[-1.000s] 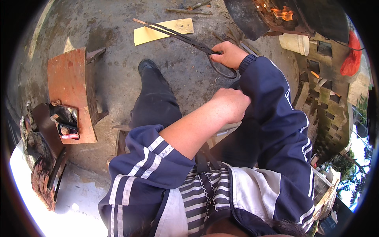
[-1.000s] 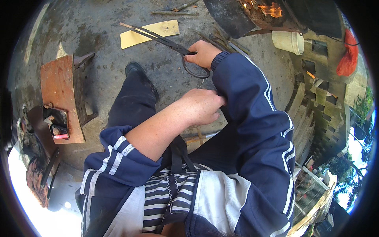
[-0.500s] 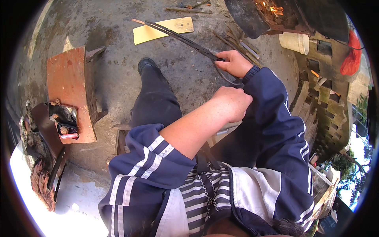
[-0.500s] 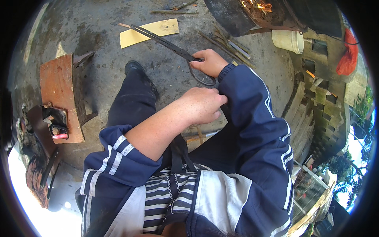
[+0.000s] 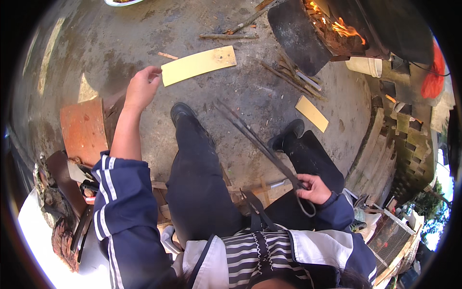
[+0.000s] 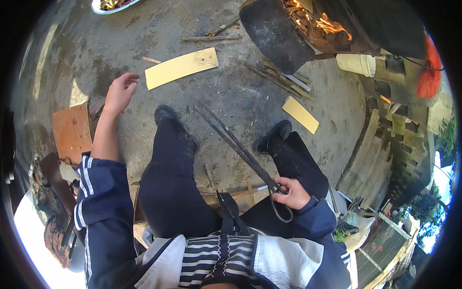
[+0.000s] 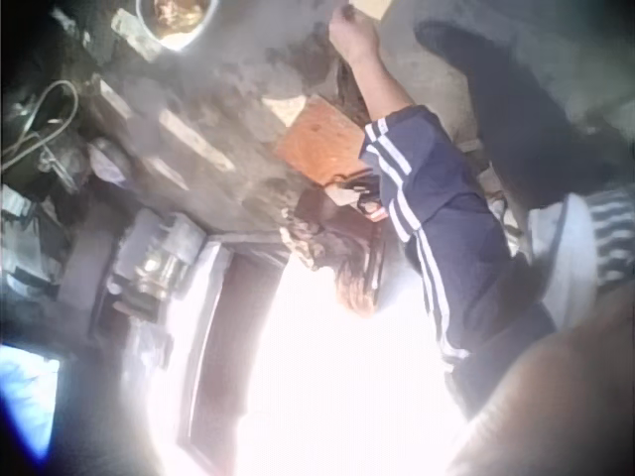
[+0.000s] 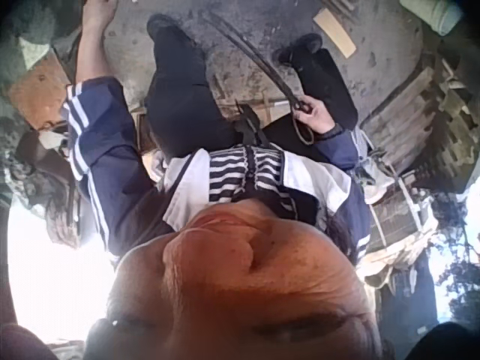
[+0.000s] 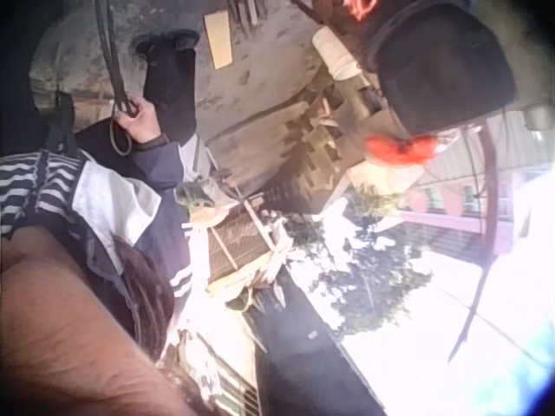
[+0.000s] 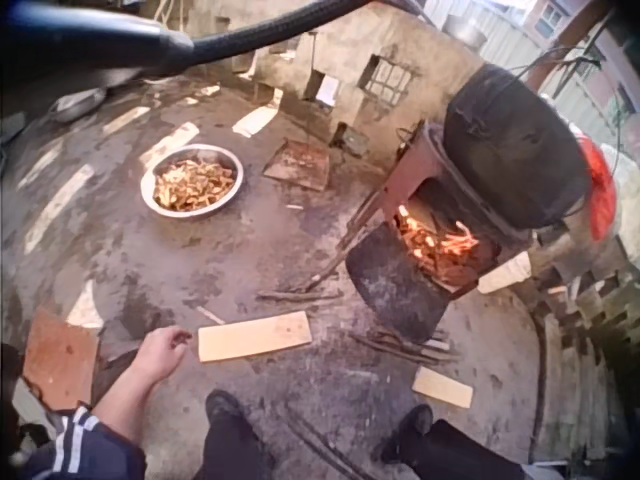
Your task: The person sits on the ground and uses a pair of shears to cut thin wooden sticks. They then place the sticks into a small metal stove to feed the fire. The person also handles larger pieces of wood, breaking them by hand and adding them to the stove.
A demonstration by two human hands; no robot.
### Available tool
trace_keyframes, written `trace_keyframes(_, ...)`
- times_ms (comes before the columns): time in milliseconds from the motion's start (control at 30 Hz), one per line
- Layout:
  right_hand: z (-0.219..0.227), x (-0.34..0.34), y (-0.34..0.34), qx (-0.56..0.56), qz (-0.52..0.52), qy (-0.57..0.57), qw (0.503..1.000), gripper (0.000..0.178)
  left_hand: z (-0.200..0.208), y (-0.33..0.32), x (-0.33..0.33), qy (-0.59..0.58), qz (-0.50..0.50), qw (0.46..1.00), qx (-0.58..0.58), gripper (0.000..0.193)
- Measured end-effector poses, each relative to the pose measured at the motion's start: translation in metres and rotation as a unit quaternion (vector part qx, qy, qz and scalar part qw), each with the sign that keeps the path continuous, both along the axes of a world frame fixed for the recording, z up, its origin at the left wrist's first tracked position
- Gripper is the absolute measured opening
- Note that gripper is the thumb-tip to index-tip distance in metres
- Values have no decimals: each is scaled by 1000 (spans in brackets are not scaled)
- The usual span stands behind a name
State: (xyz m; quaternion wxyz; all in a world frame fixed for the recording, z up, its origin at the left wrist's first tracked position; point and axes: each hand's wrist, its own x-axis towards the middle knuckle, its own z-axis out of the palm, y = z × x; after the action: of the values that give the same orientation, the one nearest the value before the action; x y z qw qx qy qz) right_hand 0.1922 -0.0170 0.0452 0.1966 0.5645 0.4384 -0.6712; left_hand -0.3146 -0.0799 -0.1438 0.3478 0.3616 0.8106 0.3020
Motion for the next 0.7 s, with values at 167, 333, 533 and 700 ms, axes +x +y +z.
trace_keyframes(167, -27, 13, -25, -3, 26, -41, 999, 44, -118, 29, -24, 182, -9, 980, -81, 30)
trace_keyframes(333, -29, 0, -9, -73, -32, -77, 994, 46, -157, 77, -18, 221, -9, 968, -116, 38)
trace_keyframes(533, -32, -7, 9, -102, -36, -80, 991, 44, -182, 97, -29, 264, -116, 941, -179, 33)
trace_keyframes(700, -34, -16, 15, -114, -42, -80, 989, 44, -195, 96, -38, 299, -155, 916, -217, 18)
